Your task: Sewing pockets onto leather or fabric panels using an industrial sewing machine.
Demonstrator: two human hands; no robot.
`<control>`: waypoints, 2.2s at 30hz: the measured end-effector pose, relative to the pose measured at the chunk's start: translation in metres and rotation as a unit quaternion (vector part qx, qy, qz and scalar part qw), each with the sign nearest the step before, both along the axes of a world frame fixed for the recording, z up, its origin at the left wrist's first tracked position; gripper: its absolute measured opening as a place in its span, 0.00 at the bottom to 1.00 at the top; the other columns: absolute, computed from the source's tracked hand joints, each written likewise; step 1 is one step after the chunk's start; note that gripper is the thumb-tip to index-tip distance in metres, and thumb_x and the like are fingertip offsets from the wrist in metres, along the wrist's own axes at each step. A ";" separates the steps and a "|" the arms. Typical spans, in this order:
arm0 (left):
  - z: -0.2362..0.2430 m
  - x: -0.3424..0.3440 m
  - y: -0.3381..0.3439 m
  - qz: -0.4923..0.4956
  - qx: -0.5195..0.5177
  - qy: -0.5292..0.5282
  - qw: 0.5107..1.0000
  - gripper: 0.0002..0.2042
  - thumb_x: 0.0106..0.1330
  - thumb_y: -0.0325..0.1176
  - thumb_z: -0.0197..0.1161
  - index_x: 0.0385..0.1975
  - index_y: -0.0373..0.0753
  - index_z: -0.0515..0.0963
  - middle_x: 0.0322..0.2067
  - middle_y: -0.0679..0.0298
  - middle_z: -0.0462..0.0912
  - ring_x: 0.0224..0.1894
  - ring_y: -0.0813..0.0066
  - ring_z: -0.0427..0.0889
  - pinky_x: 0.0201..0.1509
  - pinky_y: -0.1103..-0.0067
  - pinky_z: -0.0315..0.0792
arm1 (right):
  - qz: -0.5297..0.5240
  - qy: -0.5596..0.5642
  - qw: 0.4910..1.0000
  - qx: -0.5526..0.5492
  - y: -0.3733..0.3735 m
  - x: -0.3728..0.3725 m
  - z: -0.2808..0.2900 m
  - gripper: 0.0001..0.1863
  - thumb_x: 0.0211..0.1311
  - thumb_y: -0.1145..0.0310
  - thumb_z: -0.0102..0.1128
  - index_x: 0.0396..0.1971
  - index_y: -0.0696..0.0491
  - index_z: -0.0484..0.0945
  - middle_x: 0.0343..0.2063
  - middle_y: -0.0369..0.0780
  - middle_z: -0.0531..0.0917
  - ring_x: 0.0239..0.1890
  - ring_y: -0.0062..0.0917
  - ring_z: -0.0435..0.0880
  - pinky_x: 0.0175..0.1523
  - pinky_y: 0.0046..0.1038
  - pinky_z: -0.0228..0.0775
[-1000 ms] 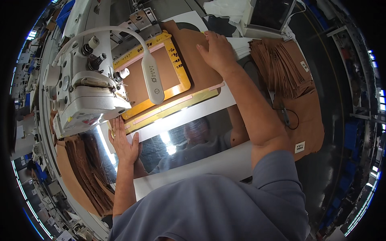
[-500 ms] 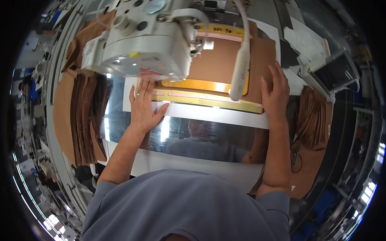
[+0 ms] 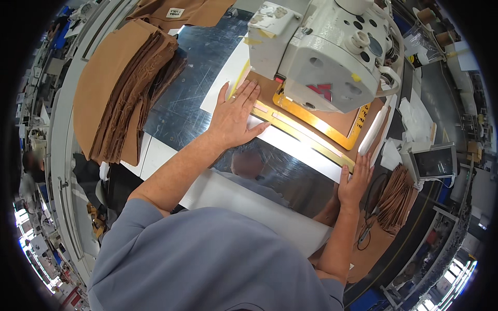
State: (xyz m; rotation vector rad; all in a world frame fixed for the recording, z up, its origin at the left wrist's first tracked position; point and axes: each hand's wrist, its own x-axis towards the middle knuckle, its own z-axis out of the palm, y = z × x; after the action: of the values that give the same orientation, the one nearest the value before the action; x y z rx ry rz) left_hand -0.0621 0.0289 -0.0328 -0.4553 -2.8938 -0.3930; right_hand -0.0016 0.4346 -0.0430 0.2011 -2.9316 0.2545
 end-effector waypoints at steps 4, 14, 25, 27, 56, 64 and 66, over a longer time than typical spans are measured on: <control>-0.003 0.001 -0.001 0.003 0.013 0.009 1.000 0.43 0.68 0.63 0.55 0.70 0.29 0.65 0.70 0.50 0.68 0.76 0.61 0.61 0.80 0.52 0.40 | -0.007 -0.004 1.000 -0.005 -0.006 0.000 0.003 0.31 0.73 0.55 0.52 0.70 0.54 0.66 0.71 0.50 0.67 0.77 0.43 0.58 0.79 0.50 0.40; -0.004 0.003 -0.001 0.002 0.009 0.021 1.000 0.40 0.68 0.59 0.55 0.69 0.29 0.66 0.69 0.48 0.70 0.76 0.61 0.62 0.79 0.54 0.39 | -0.016 0.005 1.000 0.002 -0.004 -0.002 0.000 0.34 0.71 0.53 0.54 0.73 0.52 0.64 0.73 0.49 0.65 0.78 0.40 0.56 0.80 0.49 0.39; -0.002 0.020 -0.018 -0.039 0.018 0.036 0.998 0.38 0.68 0.58 0.58 0.69 0.33 0.69 0.70 0.53 0.69 0.76 0.62 0.61 0.78 0.54 0.40 | 0.005 0.054 0.999 0.002 -0.002 0.002 0.002 0.32 0.69 0.55 0.56 0.69 0.52 0.69 0.71 0.45 0.69 0.77 0.40 0.60 0.79 0.49 0.42; 0.000 0.024 -0.027 0.000 0.022 0.000 1.000 0.39 0.68 0.60 0.56 0.70 0.36 0.67 0.72 0.55 0.66 0.77 0.62 0.59 0.79 0.53 0.38 | 0.015 0.076 0.997 0.005 -0.002 0.004 0.006 0.30 0.68 0.55 0.57 0.68 0.52 0.70 0.71 0.44 0.70 0.76 0.40 0.62 0.79 0.49 0.44; 0.003 0.018 -0.018 -0.021 -0.028 -0.009 0.999 0.38 0.64 0.54 0.60 0.72 0.43 0.64 0.75 0.60 0.62 0.78 0.67 0.57 0.82 0.56 0.36 | 0.041 0.107 0.993 -0.033 -0.007 0.010 0.007 0.22 0.68 0.57 0.59 0.58 0.50 0.81 0.61 0.40 0.81 0.68 0.33 0.75 0.74 0.46 0.55; 0.004 0.021 -0.019 0.000 -0.051 0.012 0.999 0.36 0.65 0.53 0.58 0.72 0.41 0.66 0.72 0.58 0.69 0.77 0.67 0.61 0.81 0.55 0.35 | 0.058 0.109 0.991 -0.046 -0.007 0.012 0.008 0.19 0.68 0.61 0.58 0.55 0.52 0.82 0.59 0.41 0.83 0.66 0.37 0.78 0.71 0.43 0.65; 0.004 0.021 -0.019 -0.003 -0.043 0.010 0.999 0.37 0.64 0.53 0.58 0.71 0.40 0.67 0.71 0.57 0.69 0.77 0.66 0.61 0.80 0.55 0.36 | 0.050 0.109 0.991 -0.052 -0.005 0.012 0.008 0.20 0.68 0.61 0.58 0.56 0.52 0.82 0.60 0.42 0.82 0.65 0.37 0.78 0.71 0.43 0.65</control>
State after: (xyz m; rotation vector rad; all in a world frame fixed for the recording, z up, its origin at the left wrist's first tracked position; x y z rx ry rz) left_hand -0.0407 0.0103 -0.0289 -0.4781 -2.9000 -0.2650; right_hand 0.0107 0.4293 -0.0346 0.3380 -2.6874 0.3728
